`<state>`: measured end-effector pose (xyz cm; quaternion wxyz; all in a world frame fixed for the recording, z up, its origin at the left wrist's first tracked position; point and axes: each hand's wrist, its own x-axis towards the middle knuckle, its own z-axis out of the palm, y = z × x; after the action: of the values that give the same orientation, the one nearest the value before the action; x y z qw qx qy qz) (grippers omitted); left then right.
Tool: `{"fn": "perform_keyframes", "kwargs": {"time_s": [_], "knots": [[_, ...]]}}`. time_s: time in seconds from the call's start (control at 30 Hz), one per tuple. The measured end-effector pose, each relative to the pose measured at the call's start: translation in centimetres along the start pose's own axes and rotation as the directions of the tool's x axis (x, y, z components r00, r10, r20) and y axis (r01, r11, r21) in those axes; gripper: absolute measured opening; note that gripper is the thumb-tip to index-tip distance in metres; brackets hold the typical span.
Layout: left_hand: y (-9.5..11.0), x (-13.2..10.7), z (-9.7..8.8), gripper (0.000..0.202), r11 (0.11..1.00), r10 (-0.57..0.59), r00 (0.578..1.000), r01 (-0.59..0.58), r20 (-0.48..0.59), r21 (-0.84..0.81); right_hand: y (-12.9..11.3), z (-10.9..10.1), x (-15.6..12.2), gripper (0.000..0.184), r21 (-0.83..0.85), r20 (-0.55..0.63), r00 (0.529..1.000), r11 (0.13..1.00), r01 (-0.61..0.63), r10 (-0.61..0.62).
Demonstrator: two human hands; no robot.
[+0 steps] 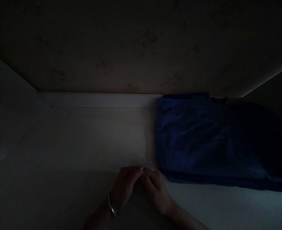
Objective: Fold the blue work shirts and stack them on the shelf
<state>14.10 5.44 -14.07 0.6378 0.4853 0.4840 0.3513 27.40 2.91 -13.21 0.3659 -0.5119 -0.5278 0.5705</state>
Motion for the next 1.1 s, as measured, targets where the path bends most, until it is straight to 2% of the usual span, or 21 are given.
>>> {"fn": "perform_keyframes", "kwargs": {"time_s": [0.5, 0.77, 1.1], "knots": [[0.22, 0.04, -0.07, 0.046, 1.000, -0.018, 1.000, 0.018, 0.005, 0.007, -0.01, 0.08, 0.06, 0.045, 0.029, 0.010, 1.000, 0.999, 0.016, -0.016], [0.46, -0.02, 0.11, 0.046, 1.000, -0.010, 1.000, 0.010, 0.024, 0.004, -0.45, -0.11, 0.11, 0.048, -0.010, 0.010, 1.000, 1.000, 0.012, -0.012], [0.10, 0.17, -0.02, 0.044, 1.000, -0.015, 1.000, 0.015, 0.010, 0.004, 0.14, -0.28, 0.18, 0.049, -0.022, 0.008, 1.000, 0.999, 0.024, -0.024]]}}
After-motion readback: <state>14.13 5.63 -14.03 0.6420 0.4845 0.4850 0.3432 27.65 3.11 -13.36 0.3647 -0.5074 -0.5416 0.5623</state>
